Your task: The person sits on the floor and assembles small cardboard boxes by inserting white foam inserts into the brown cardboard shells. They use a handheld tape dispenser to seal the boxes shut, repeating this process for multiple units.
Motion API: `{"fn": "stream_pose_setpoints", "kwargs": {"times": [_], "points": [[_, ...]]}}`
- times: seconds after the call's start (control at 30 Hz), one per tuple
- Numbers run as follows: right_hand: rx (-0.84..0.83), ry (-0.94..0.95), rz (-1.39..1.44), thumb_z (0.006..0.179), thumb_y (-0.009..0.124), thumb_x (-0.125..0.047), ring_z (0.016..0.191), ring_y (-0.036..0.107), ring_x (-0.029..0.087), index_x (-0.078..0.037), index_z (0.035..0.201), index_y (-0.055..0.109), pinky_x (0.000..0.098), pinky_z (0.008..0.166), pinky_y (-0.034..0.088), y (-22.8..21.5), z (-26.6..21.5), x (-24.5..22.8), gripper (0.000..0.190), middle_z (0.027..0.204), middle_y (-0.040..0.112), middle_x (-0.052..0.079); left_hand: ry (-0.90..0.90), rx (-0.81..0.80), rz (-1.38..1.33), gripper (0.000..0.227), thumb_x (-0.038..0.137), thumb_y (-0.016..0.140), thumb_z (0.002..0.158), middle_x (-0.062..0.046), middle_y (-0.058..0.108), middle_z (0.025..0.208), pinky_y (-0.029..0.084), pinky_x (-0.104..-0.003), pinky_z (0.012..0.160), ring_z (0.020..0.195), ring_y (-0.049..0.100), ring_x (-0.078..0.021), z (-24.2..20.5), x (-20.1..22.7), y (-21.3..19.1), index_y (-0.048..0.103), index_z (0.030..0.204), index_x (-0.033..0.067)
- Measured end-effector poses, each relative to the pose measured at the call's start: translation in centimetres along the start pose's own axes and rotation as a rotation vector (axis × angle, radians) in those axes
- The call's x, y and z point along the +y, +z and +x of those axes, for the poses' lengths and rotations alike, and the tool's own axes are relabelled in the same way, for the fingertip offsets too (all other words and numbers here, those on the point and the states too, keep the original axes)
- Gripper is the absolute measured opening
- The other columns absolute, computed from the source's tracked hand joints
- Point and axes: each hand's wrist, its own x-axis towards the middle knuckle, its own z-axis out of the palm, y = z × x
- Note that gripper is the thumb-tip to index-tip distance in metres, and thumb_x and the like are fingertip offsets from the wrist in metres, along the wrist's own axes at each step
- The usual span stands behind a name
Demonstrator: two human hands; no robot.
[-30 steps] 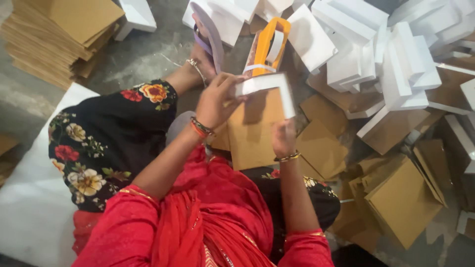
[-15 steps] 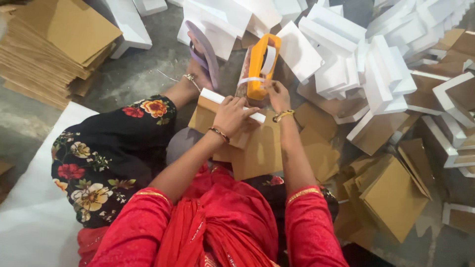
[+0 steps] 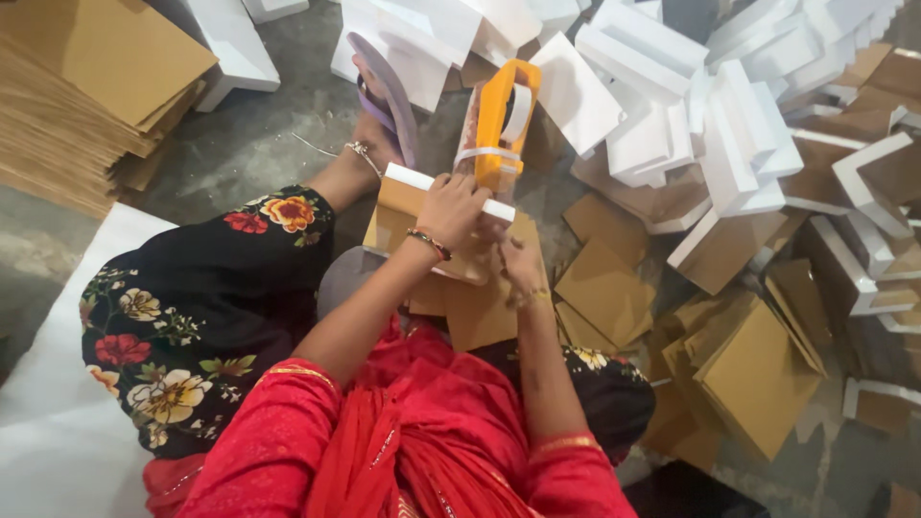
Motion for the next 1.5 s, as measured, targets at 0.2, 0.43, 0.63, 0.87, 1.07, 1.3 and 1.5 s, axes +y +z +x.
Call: {"fn": "stream_pose_setpoints", "kwargs": {"times": [0.2, 0.43, 0.63, 0.87, 1.07, 1.3, 1.5], "points": [[0.181, -0.483, -0.638, 0.086, 0.082, -0.043, 0.053, 0.048, 0.021, -0.002, 0.073, 0.067, 0.0406, 0.053, 0.043, -1.3, 2.8, 1.1, 0.046, 0.064, 0.059, 0.012, 0.017, 0.002, 0.030, 0.020, 0.017, 0.063, 0.087, -0.003, 0.065, 0.096, 0.043, -0.041, 0.095, 0.101, 0.062, -0.0227, -0.3, -0.7, 0.6, 0.070, 0.106, 0.0196], [0.036, -0.312, -0.843, 0.092, 0.073, -0.058, 0.054, 0.050, 0.032, 0.001, 0.072, 0.067, 0.0456, 0.059, 0.043, -1.8, 3.8, 0.0, 0.063, 0.064, 0.062, 0.020, 0.021, -0.001, 0.001, 0.021, 0.017, 0.064, 0.086, -0.004, 0.065, 0.096, 0.042, -0.042, 0.092, 0.100, 0.062, -0.0234, -0.4, -0.6, 0.8, 0.072, 0.105, 0.0202], [-0.033, -0.152, -0.915, 0.085, 0.074, -0.059, 0.058, 0.059, 0.018, -0.008, 0.076, 0.073, 0.0379, 0.061, 0.048, -2.8, 5.1, 1.5, 0.052, 0.069, 0.067, 0.011, 0.041, 0.015, 0.000, 0.027, 0.014, 0.066, 0.082, -0.005, 0.065, 0.097, 0.042, -0.042, 0.092, 0.102, 0.062, -0.0241, -0.5, -0.6, 0.2, 0.072, 0.106, 0.0202], [-0.213, -0.374, -0.148, 0.097, 0.070, -0.047, 0.071, 0.052, 0.008, -0.009, 0.108, 0.070, 0.0275, 0.060, 0.043, -2.3, 6.1, 0.3, 0.039, 0.082, 0.060, -0.004, 0.002, -0.037, -0.018, 0.032, 0.015, 0.070, 0.074, -0.005, 0.065, 0.095, 0.042, -0.043, 0.093, 0.101, 0.062, -0.0247, -0.4, -0.3, -0.4, 0.072, 0.106, 0.0196], [-0.158, 0.009, -0.175, 0.090, 0.073, -0.045, 0.069, 0.066, 0.010, -0.004, 0.094, 0.078, 0.0280, 0.059, 0.051, 0.1, 7.6, -8.5, 0.041, 0.080, 0.073, 0.000, -0.014, -0.038, -0.036, 0.036, 0.011, 0.068, 0.081, -0.002, 0.064, 0.096, 0.042, -0.041, 0.094, 0.101, 0.062, -0.0212, -0.5, -0.7, 0.5, 0.073, 0.114, 0.0233], [-0.334, -0.184, -0.894, 0.093, 0.075, -0.037, 0.076, 0.070, 0.019, -0.002, 0.105, 0.078, 0.0306, 0.064, 0.053, -1.9, 8.6, -8.7, 0.037, 0.088, 0.076, 0.010, 0.041, 0.007, 0.015, 0.029, 0.015, 0.066, 0.086, -0.002, 0.064, 0.099, 0.042, -0.040, 0.097, 0.103, 0.062, -0.0209, -0.7, -0.4, 0.6, 0.072, 0.114, 0.0212], [-0.446, 0.116, -0.283, 0.087, 0.073, -0.019, 0.088, 0.071, 0.014, -0.009, 0.120, 0.068, 0.0329, 0.060, 0.052, -4.7, 8.2, -1.8, 0.036, 0.109, 0.075, 0.005, 0.173, 0.142, -0.012, 0.032, 0.018, 0.062, 0.089, 0.001, 0.064, 0.105, 0.044, -0.041, 0.102, 0.105, 0.062, -0.0191, -3.7, 1.9, -1.5, 0.069, 0.120, 0.0220]]}}
